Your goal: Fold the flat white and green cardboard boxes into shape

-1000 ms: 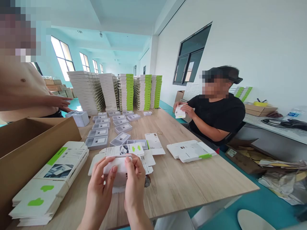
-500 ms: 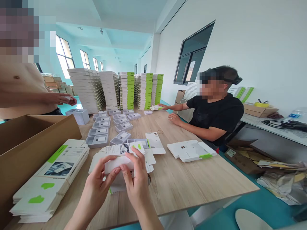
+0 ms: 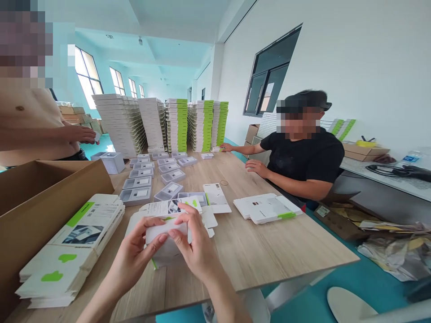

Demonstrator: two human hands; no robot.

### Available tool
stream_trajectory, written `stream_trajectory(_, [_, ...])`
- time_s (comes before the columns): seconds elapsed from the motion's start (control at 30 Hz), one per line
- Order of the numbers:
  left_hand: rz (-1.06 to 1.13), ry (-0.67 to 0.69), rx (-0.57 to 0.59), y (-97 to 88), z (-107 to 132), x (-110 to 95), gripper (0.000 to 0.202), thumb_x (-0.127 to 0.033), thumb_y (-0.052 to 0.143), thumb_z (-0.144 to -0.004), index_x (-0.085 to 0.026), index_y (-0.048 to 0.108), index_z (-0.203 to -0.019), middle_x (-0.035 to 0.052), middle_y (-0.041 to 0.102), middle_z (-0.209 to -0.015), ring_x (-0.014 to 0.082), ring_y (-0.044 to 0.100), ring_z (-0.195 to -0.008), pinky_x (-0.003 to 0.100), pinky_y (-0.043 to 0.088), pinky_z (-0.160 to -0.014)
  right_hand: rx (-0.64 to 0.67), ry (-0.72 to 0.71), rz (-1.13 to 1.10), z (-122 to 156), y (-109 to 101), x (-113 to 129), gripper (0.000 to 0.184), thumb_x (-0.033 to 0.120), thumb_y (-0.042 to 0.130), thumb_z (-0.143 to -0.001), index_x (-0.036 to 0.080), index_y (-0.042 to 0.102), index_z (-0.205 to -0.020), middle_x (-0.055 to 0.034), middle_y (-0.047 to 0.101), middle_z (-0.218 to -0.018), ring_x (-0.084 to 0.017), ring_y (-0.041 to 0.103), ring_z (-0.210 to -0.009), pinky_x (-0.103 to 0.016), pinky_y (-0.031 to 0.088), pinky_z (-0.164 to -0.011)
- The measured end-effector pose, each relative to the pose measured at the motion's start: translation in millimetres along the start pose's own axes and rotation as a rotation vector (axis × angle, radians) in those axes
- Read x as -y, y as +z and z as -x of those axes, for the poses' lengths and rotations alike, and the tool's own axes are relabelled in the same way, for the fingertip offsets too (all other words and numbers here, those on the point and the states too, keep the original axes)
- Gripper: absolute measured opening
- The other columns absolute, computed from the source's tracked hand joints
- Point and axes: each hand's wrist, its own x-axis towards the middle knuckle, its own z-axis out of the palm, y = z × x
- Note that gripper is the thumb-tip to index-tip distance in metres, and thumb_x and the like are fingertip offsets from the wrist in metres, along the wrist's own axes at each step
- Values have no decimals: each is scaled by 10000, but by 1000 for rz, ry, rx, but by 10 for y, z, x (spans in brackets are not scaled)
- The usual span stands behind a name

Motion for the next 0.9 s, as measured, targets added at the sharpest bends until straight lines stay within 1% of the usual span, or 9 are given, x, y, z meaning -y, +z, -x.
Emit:
stream_trajectory(0.1, [5, -9, -16, 1, 18, 24, 212, -454, 723, -965, -307, 760, -1113, 54, 742, -1107, 220, 670, -955, 286, 544, -803, -4, -72, 79, -28, -40, -20, 244, 426, 655, -1023, 278, 707, -1210, -142, 622, -1523, -301, 607, -1402, -442, 554, -1066])
stream_trajectory(0.27, [-16, -16, 13, -29, 34, 138, 418, -451, 751, -952, -373, 713, -1361, 78, 729, -1301, 279, 658, -1182, 357, 523, -968, -90, -8, -30, -28, -84, -63, 277, 504, 779, -932, 279, 747, -1089, -122, 739, -1335, -309, 708, -1218, -436, 605, -966])
stream_trajectory(0.37, [-2, 45, -2, -24, 29, 174, 321, -422, 716, -985, -390, 731, -1304, 57, 723, -1254, 263, 645, -1177, 344, 507, -985, -135, 19, -53, -4, -74, -22, 298, 509, 820, -890, 284, 766, -1077, -111, 745, -1278, -315, 694, -1217, -434, 589, -988])
stream_trajectory(0.43, [-47, 87, 21, -22, 25, 182, 275, -399, 690, -1005, -413, 734, -1277, 40, 715, -1210, 251, 634, -1157, 328, 501, -970, -185, 27, 7, 10, -70, 46, 295, 495, 840, -864, 288, 789, -1069, -101, 746, -1186, -309, 701, -1133, -433, 578, -985])
stream_trajectory(0.53, [-118, 79, 64, -32, 23, 187, 325, -395, 678, -1014, -453, 699, -1333, 37, 702, -1259, 257, 619, -1189, 331, 503, -965, -221, 152, 63, 9, -82, 180, 259, 443, 814, -859, 286, 781, -1062, -63, 745, -990, -268, 678, -907, -393, 583, -839])
stream_trajectory(0.63, [-162, 58, 55, -51, 25, 185, 347, -413, 682, -1006, -449, 693, -1351, 48, 706, -1262, 267, 635, -1169, 351, 523, -957, -168, 320, -70, -25, -90, 263, 227, 419, 763, -874, 276, 753, -1049, -29, 746, -899, -229, 640, -825, -332, 546, -741])
stream_trajectory(0.73, [-210, 62, 54, -73, 20, 167, 346, -430, 681, -998, -412, 711, -1342, 68, 726, -1239, 283, 667, -1155, 373, 556, -945, -154, 426, -359, -66, -63, 242, 241, 417, 814, -826, 248, 741, -982, -7, 742, -835, -197, 620, -792, -303, 516, -740])
stream_trajectory(0.83, [-258, 97, 62, -76, 10, 141, 343, -433, 678, -996, -392, 720, -1333, 81, 743, -1256, 299, 682, -1197, 383, 578, -945, -160, 478, -566, -76, -20, 181, 313, 456, 874, -756, 228, 754, -933, -2, 729, -827, -182, 617, -767, -299, 495, -733])
stream_trajectory(0.9, [-271, 115, 40, -54, 11, 125, 326, -429, 680, -993, -392, 730, -1313, 75, 752, -1240, 297, 693, -1190, 375, 580, -936, -164, 457, -568, -68, -14, 160, 331, 486, 869, -767, 234, 797, -970, -5, 720, -842, -186, 619, -786, -310, 494, -754])
